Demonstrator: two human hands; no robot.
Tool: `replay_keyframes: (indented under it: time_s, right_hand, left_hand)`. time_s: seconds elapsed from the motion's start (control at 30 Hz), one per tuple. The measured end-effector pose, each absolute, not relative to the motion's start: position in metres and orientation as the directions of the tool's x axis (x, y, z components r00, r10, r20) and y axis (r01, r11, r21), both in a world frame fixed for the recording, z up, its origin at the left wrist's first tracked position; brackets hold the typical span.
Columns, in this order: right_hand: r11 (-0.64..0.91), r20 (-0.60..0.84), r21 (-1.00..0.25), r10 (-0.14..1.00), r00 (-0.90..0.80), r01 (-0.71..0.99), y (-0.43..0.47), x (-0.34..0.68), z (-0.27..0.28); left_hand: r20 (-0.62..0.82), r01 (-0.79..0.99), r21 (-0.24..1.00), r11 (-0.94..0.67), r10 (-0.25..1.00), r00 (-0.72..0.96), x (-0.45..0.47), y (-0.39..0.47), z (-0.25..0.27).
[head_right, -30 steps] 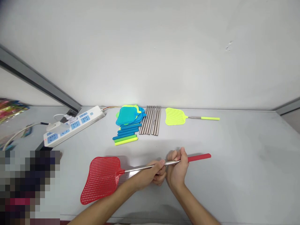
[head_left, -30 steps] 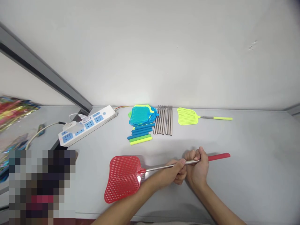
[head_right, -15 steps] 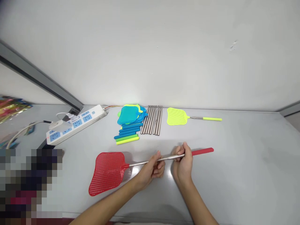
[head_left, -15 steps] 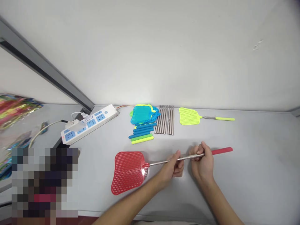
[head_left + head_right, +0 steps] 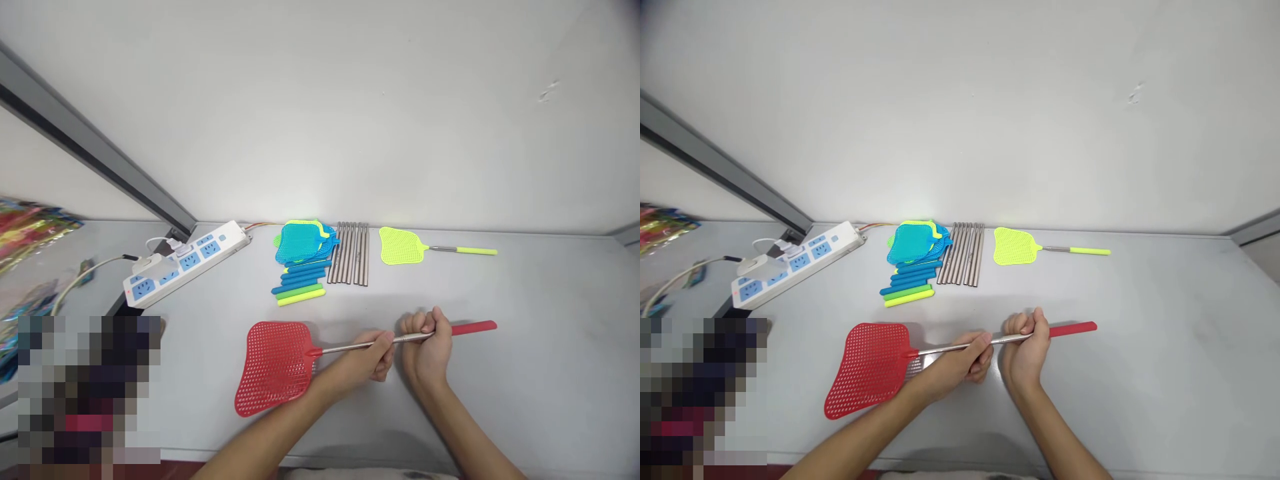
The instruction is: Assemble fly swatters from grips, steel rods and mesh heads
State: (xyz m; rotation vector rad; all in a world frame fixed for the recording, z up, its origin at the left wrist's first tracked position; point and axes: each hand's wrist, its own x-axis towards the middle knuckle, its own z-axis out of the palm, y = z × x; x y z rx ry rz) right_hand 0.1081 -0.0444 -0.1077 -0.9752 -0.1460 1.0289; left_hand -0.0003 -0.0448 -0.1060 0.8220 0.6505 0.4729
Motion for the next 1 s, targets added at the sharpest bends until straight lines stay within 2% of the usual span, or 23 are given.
replay_keyframes:
  time_s: [0.43, 0.8, 1.0]
  right_hand:
    - [0.174, -0.400, -0.661, 0.742, 0.539, -0.730, -0.048, 0.094, -0.104]
    - [0.168, -0.399, -0.681, 0.731, 0.554, -0.712, -0.051, 0.088, -0.108]
    - [0.085, -0.396, -0.697, 0.782, 0.481, -0.712, -0.047, 0.094, -0.106]
  left_hand:
    - [-0.354, -0.177, 0.755, 0.632, 0.620, 0.700, 0.000, -0.046, -0.104]
    - [-0.385, -0.153, 0.748, 0.646, 0.611, 0.692, -0.003, -0.045, -0.103]
    - [-0.423, -0.170, 0.721, 0.672, 0.621, 0.660, -0.001, -0.044, -0.104]
